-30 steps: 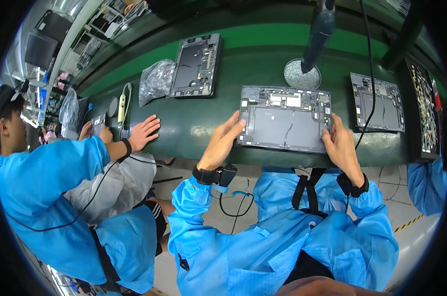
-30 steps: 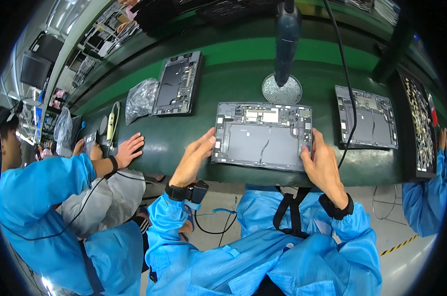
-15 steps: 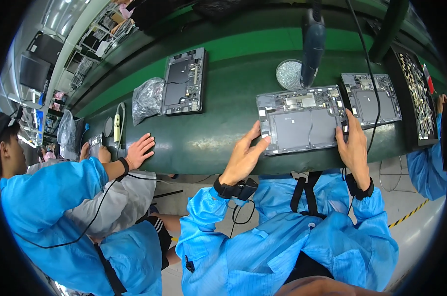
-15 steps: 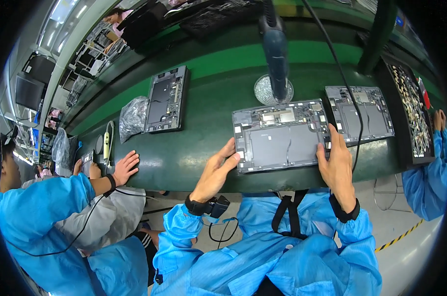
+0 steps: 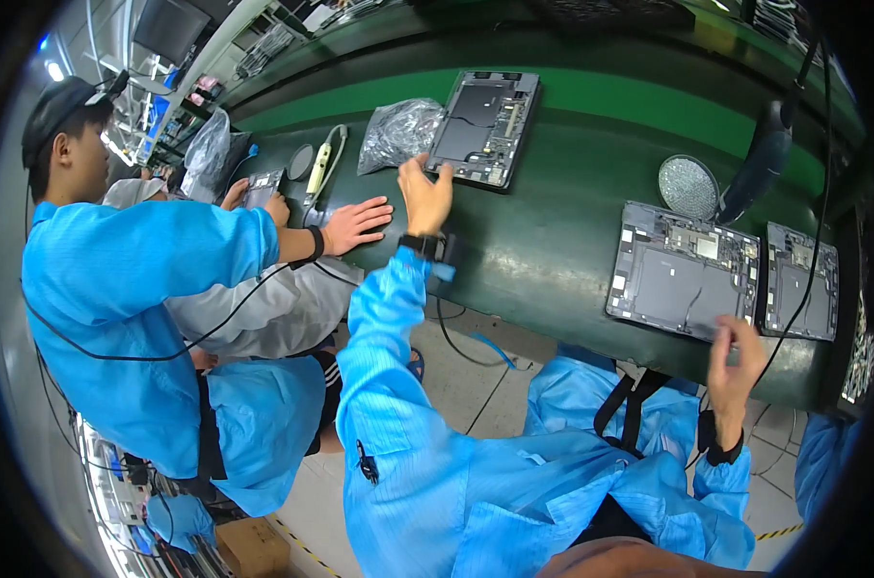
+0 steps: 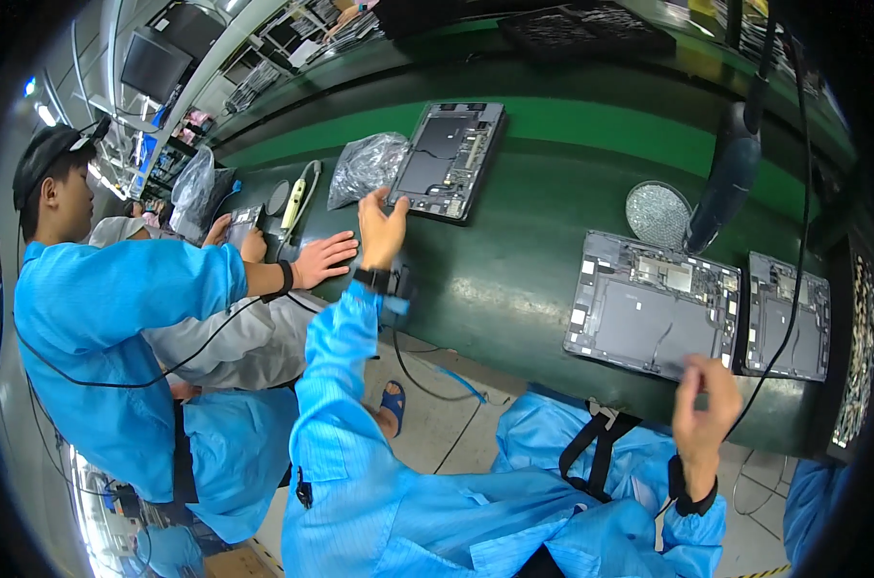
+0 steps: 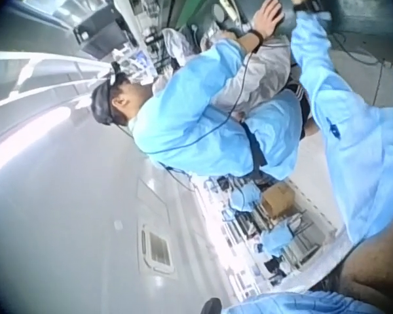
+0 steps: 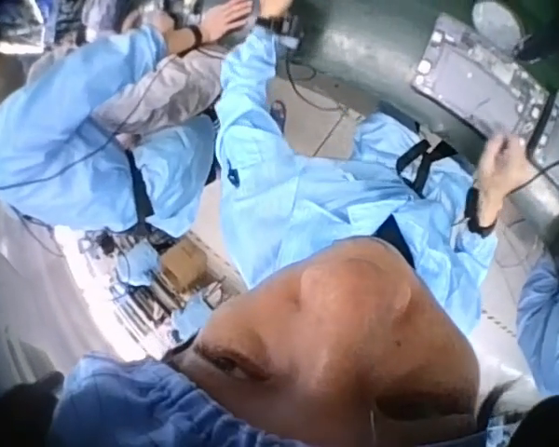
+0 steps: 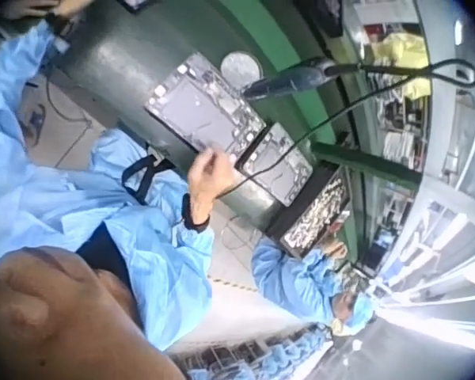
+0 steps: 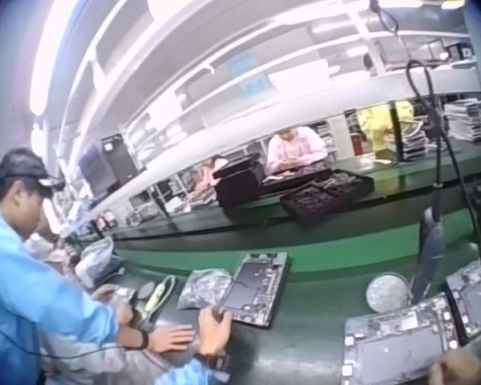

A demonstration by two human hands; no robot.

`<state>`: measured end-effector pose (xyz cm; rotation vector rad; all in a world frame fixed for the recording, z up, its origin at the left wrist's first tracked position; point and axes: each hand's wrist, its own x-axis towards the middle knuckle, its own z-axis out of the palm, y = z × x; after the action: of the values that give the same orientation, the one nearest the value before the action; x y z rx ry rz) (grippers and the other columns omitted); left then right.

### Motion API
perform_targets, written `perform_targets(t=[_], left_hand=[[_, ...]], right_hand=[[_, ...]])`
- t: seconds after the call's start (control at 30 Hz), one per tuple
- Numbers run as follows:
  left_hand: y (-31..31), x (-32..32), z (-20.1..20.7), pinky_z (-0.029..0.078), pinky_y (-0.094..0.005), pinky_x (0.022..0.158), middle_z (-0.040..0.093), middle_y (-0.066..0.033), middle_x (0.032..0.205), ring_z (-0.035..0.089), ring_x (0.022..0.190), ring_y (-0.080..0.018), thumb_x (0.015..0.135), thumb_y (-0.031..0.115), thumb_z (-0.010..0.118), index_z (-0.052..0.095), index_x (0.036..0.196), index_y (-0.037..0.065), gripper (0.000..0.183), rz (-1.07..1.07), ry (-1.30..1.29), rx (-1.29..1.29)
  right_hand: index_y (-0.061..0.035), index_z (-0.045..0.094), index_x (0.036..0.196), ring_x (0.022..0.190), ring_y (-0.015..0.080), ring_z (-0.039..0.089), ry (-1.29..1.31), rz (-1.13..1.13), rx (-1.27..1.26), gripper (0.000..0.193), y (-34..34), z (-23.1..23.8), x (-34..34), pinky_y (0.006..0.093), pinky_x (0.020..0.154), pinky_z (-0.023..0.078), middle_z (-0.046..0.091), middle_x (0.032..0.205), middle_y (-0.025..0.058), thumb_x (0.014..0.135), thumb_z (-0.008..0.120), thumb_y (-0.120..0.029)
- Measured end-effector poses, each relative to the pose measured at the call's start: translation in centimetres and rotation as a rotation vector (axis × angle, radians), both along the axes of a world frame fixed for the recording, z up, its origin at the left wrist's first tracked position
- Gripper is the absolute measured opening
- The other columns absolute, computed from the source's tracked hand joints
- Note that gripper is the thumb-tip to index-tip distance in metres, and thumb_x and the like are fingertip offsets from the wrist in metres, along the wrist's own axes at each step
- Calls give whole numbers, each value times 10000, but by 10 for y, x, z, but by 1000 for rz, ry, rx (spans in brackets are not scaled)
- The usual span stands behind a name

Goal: Assembling and installing components into a tablet or laptop chassis using an electric power screwdriver on a factory production line.

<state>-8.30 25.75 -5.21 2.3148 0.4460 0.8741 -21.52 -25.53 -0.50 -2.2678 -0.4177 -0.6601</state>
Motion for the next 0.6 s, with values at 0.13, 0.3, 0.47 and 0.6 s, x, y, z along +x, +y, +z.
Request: perform_targets(t=[0.13,0.3,0.47,0.6], left_hand=[[67,33,-31,502,-431,991,692,-230,1161,661,1111,-357,830,327,809,653,1185,-62,550,65,123,-249],[38,48,-24,563,-393,902,765,-224,1040,747,981,-314,748,314,867,726,1073,-71,523,-18,207,-283],[34,67,-17,573,-373,901,756,-230,1102,746,971,-268,853,160,758,682,1228,-98,462,-186,237,-459],[88,84,-23,497,-302,1029,659,-204,1354,661,1188,-233,924,-43,601,529,1449,-78,532,-383,218,-528]], right_hand=[[8,695,870,561,263,559,30,319,-21,102,40,-14,4,372,524,412,621,706,117,783,662,50],[17,679,863,535,273,530,-75,361,12,134,48,-36,-1,376,515,397,568,656,112,739,653,63],[21,669,866,534,267,503,-110,444,-18,173,37,-57,-11,376,506,368,534,645,106,694,659,39],[21,666,871,527,277,495,-82,451,-10,184,49,-54,-6,386,501,366,520,642,105,688,660,44]])
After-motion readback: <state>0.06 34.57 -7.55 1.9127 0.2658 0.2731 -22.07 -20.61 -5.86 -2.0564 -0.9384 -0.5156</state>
